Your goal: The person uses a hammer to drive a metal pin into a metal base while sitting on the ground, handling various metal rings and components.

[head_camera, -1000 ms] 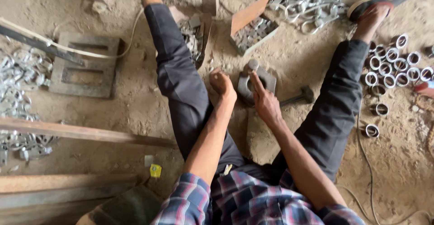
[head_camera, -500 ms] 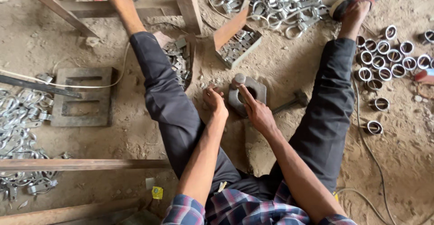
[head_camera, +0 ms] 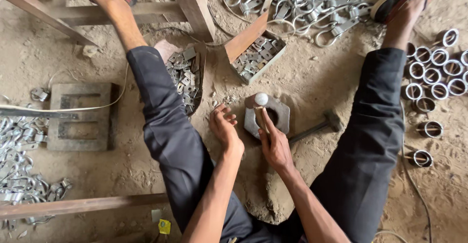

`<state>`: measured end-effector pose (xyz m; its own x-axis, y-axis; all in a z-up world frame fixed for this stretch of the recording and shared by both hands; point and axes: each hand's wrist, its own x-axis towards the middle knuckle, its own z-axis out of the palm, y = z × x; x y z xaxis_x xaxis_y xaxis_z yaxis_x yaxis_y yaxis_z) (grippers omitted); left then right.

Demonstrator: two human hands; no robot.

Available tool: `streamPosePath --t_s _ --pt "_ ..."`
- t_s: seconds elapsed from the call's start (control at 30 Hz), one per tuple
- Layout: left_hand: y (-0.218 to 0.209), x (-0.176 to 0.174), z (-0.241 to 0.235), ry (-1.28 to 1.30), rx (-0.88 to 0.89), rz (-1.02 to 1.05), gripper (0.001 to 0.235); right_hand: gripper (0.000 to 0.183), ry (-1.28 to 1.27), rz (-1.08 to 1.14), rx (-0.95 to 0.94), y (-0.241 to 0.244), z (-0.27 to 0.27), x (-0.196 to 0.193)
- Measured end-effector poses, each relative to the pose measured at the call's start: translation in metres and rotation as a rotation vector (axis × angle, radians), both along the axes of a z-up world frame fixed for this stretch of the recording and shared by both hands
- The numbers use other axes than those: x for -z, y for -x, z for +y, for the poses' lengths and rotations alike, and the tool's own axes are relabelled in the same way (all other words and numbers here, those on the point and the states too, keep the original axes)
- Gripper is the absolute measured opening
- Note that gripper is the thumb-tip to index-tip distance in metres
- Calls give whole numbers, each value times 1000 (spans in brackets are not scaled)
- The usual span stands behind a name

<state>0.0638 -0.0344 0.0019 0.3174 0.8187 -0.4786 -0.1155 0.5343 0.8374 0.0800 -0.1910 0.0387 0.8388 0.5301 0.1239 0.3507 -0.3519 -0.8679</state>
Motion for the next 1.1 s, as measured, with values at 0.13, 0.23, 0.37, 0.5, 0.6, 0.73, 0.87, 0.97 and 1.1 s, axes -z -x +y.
streamPosePath --t_s 0.13,0.23,0.37,0.5,0.6,0.73,0.87,0.97,1.1 --pt "7 -15 7 28 -22 -22 31 67 52 -29 5 -12 0 -10" --pt "11 -16 16 68 -49 -59 29 67 38 -133 6 -27 -1 -22" --pt "10 -16 25 118 -79 -73 27 64 34 -182 52 -36 6 -40" --pt "8 -23 31 45 -73 -88 26 69 49 -314 64 -33 17 -40" --pt "9 -29 32 -7 -60 -64 28 66 200 -217 21 -29 24 -18" --pt "7 -28 32 -67 -32 -38 31 69 656 48 48 -15 26 -6" --pt "2 -1 29 -328 104 40 30 72 668 -38 30 -9 23 -13" --pt "-8 37 26 -696 371 210 41 70 611 -4 38 -5 14 -7" --pt "-22 65 7 -966 674 472 74 69 283 160 17 -14 3 7"
